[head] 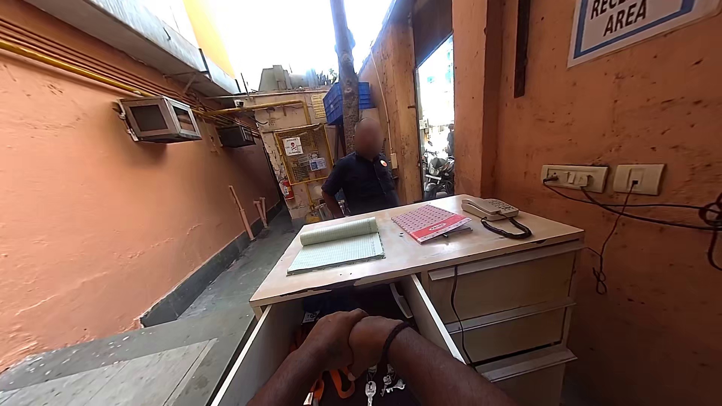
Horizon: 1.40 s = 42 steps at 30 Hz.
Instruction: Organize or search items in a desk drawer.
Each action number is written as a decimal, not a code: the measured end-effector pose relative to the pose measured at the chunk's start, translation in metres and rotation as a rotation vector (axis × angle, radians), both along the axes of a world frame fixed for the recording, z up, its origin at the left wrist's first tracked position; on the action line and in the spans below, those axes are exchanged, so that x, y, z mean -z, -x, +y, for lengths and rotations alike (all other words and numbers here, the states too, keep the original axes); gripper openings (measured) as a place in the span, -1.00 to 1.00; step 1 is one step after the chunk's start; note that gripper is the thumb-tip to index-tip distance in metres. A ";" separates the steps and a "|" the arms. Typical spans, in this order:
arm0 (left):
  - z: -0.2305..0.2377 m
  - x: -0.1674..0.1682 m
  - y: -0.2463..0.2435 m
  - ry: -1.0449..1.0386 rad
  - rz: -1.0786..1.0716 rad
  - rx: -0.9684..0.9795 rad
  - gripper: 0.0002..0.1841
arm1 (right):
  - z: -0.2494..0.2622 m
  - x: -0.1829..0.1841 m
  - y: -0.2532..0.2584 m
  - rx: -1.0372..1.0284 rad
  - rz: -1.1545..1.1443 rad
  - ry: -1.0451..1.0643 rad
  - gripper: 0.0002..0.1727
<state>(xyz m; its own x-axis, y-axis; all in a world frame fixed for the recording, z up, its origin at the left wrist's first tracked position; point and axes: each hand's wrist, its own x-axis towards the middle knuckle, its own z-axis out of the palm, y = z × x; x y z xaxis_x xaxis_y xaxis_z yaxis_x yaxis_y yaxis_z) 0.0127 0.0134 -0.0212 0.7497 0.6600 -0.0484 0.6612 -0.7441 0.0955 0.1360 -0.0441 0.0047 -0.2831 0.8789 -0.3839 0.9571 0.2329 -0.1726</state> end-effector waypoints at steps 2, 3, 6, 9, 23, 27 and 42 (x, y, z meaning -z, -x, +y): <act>0.001 0.000 -0.001 0.060 -0.002 0.009 -0.32 | -0.001 0.000 0.000 -0.002 -0.002 0.026 -0.44; 0.001 0.000 -0.001 0.086 -0.002 0.016 -0.32 | 0.000 0.003 0.000 -0.008 0.001 0.027 -0.44; 0.001 -0.001 0.001 0.113 0.003 0.029 -0.34 | 0.002 0.005 0.001 -0.009 0.004 0.031 -0.40; -0.001 -0.005 0.002 0.108 0.026 0.017 -0.33 | 0.003 0.007 0.002 -0.012 0.007 0.035 -0.37; -0.001 -0.005 0.003 0.093 0.009 0.032 -0.35 | 0.007 0.012 0.000 -0.008 0.037 0.017 -0.37; -0.001 -0.005 0.002 0.093 0.005 0.034 -0.36 | 0.008 0.014 0.000 -0.026 0.039 0.016 -0.38; -0.001 -0.011 0.003 0.081 0.055 -0.023 -0.11 | 0.009 0.018 -0.004 -0.003 0.051 -0.017 -0.38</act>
<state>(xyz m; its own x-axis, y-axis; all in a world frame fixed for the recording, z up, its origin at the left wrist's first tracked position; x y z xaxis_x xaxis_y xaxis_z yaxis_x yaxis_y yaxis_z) 0.0097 0.0121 -0.0100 0.7293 0.6690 -0.1434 0.6838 -0.7201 0.1178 0.1398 -0.0353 -0.0128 -0.3050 0.8840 -0.3543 0.9463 0.2394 -0.2173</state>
